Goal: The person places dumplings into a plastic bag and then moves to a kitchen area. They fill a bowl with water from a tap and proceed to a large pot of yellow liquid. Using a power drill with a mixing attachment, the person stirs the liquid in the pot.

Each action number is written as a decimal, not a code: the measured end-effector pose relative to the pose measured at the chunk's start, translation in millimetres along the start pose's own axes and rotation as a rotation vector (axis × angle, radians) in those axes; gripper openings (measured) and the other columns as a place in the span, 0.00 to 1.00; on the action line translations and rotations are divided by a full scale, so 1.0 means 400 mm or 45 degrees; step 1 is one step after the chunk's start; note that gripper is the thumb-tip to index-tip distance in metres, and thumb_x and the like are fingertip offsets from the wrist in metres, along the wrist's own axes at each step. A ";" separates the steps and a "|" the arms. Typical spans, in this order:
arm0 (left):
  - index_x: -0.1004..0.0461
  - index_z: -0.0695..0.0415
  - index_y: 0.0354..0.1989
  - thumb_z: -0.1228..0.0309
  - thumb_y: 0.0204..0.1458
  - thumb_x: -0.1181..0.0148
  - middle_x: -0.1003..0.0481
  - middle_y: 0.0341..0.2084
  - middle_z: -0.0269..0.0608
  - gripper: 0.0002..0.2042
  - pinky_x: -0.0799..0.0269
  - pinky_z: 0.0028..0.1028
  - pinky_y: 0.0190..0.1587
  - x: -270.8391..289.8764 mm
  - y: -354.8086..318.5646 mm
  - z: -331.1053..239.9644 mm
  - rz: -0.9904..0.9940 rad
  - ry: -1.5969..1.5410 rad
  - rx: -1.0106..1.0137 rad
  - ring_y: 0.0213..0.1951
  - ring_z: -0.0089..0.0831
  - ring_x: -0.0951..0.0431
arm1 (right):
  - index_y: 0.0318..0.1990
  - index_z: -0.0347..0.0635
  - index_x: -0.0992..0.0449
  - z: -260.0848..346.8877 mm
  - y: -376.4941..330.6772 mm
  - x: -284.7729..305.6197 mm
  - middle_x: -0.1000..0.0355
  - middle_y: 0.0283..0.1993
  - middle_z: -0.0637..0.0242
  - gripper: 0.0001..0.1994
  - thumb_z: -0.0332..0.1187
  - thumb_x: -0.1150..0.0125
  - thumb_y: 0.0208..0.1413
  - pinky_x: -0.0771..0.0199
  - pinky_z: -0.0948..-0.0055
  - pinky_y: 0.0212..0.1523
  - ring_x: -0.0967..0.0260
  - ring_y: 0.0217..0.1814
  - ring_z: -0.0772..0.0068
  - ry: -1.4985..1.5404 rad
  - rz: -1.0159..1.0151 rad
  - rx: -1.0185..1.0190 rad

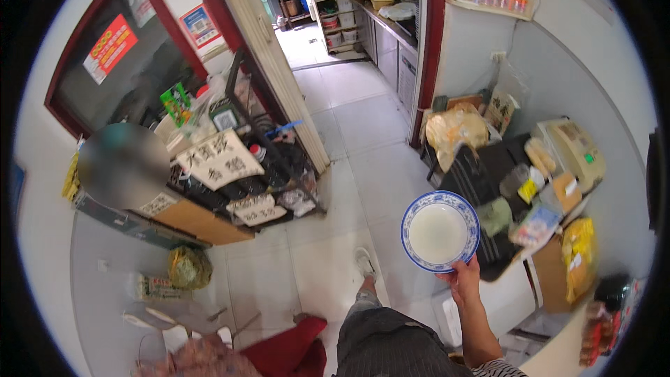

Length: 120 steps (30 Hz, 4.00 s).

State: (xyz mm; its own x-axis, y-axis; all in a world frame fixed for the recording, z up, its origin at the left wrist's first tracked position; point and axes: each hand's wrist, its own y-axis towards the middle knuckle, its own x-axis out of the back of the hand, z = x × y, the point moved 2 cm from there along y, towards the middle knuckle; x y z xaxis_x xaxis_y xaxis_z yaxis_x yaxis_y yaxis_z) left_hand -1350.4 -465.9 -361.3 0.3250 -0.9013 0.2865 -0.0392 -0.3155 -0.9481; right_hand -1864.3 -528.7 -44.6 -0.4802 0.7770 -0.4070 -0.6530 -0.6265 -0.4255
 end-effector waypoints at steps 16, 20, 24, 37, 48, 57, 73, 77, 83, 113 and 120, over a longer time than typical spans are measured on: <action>0.27 0.58 0.30 0.66 0.47 0.46 0.25 0.24 0.47 0.08 0.30 0.39 0.32 1.602 0.354 -1.675 -0.779 -0.477 -0.662 0.29 0.45 0.24 | 0.54 0.37 0.43 0.267 1.290 -0.814 0.32 0.43 0.55 0.24 0.18 0.59 0.45 0.19 0.67 0.25 0.26 0.33 0.62 -0.072 -0.031 0.037; 0.23 0.57 0.28 0.62 0.47 0.47 0.25 0.23 0.47 0.11 0.29 0.39 0.30 1.559 0.803 -1.385 -0.914 0.704 -0.388 0.27 0.45 0.24 | 0.56 0.40 0.46 0.354 1.624 -1.134 0.34 0.46 0.54 0.27 0.18 0.58 0.44 0.18 0.63 0.28 0.27 0.38 0.59 -0.067 0.173 -0.042; 0.25 0.54 0.29 0.68 0.53 0.52 0.27 0.27 0.45 0.09 0.33 0.41 0.32 1.500 0.783 -1.586 0.004 0.209 -0.099 0.31 0.39 0.27 | 0.56 0.40 0.46 0.417 1.983 -1.318 0.36 0.47 0.54 0.28 0.18 0.57 0.43 0.18 0.60 0.30 0.28 0.41 0.57 -0.207 0.126 -0.059; 0.25 0.56 0.36 0.62 0.50 0.53 0.25 0.34 0.49 0.14 0.30 0.40 0.40 2.714 1.308 -2.128 -0.502 -0.315 -0.037 0.38 0.45 0.25 | 0.52 0.34 0.42 0.465 2.926 -2.329 0.32 0.41 0.53 0.24 0.19 0.58 0.42 0.18 0.67 0.26 0.26 0.32 0.63 -0.181 0.319 -0.146; 0.27 0.57 0.34 0.64 0.48 0.49 0.25 0.27 0.48 0.11 0.30 0.37 0.36 3.923 1.505 -2.560 -1.089 -0.712 -0.060 0.33 0.44 0.25 | 0.54 0.37 0.43 0.384 3.733 -3.232 0.33 0.43 0.57 0.26 0.19 0.57 0.42 0.18 0.68 0.25 0.27 0.35 0.65 -0.259 0.551 -0.189; 0.25 0.55 0.35 0.61 0.46 0.50 0.24 0.31 0.49 0.14 0.30 0.40 0.37 3.914 1.701 -2.769 0.073 -0.555 0.252 0.34 0.43 0.24 | 0.53 0.34 0.43 0.246 4.345 -3.900 0.33 0.43 0.54 0.24 0.20 0.58 0.43 0.19 0.69 0.25 0.27 0.38 0.63 -0.318 0.544 -0.224; 0.27 0.58 0.35 0.67 0.47 0.48 0.24 0.27 0.44 0.10 0.29 0.29 0.37 6.357 2.110 -3.528 -1.104 -0.819 -0.416 0.31 0.33 0.24 | 0.55 0.35 0.43 0.112 5.376 -5.219 0.35 0.46 0.58 0.28 0.18 0.58 0.40 0.22 0.69 0.36 0.33 0.46 0.64 -0.345 0.711 -0.173; 0.27 0.59 0.34 0.60 0.49 0.52 0.26 0.35 0.54 0.15 0.31 0.41 0.45 6.206 2.407 -3.351 -0.793 -0.807 0.164 0.41 0.51 0.27 | 0.52 0.35 0.42 0.132 5.534 -5.668 0.33 0.41 0.57 0.24 0.21 0.59 0.41 0.19 0.68 0.25 0.28 0.32 0.67 -0.381 0.745 -0.265; 0.26 0.57 0.41 0.64 0.48 0.53 0.24 0.34 0.42 0.16 0.31 0.34 0.42 6.334 2.527 -3.599 0.018 -0.651 0.259 0.37 0.36 0.24 | 0.53 0.34 0.43 0.049 5.928 -6.199 0.32 0.42 0.55 0.25 0.21 0.59 0.41 0.20 0.68 0.26 0.27 0.32 0.65 -0.457 0.843 -0.240; 0.29 0.58 0.36 0.71 0.52 0.54 0.27 0.22 0.40 0.08 0.32 0.29 0.24 8.795 3.157 -4.103 -0.381 -1.703 0.529 0.22 0.30 0.28 | 0.53 0.34 0.41 -0.782 7.391 -8.937 0.30 0.43 0.55 0.21 0.26 0.56 0.49 0.19 0.66 0.29 0.26 0.36 0.62 -0.611 1.228 -0.421; 0.29 0.58 0.35 0.72 0.53 0.54 0.28 0.19 0.39 0.07 0.33 0.28 0.19 9.329 3.396 -4.136 -0.575 -1.623 0.421 0.18 0.29 0.29 | 0.53 0.36 0.39 -1.199 7.711 -9.442 0.30 0.42 0.55 0.21 0.24 0.58 0.47 0.21 0.63 0.25 0.26 0.33 0.61 -0.673 1.160 -0.494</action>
State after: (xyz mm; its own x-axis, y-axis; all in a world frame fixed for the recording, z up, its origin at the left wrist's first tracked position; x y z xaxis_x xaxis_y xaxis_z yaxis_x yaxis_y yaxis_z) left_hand -1754.1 -4748.9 -351.9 0.8839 0.2037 0.4209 0.4632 -0.2581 -0.8478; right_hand -1783.9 -5425.0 -207.8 -0.9341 -0.1105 -0.3396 0.2511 -0.8794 -0.4045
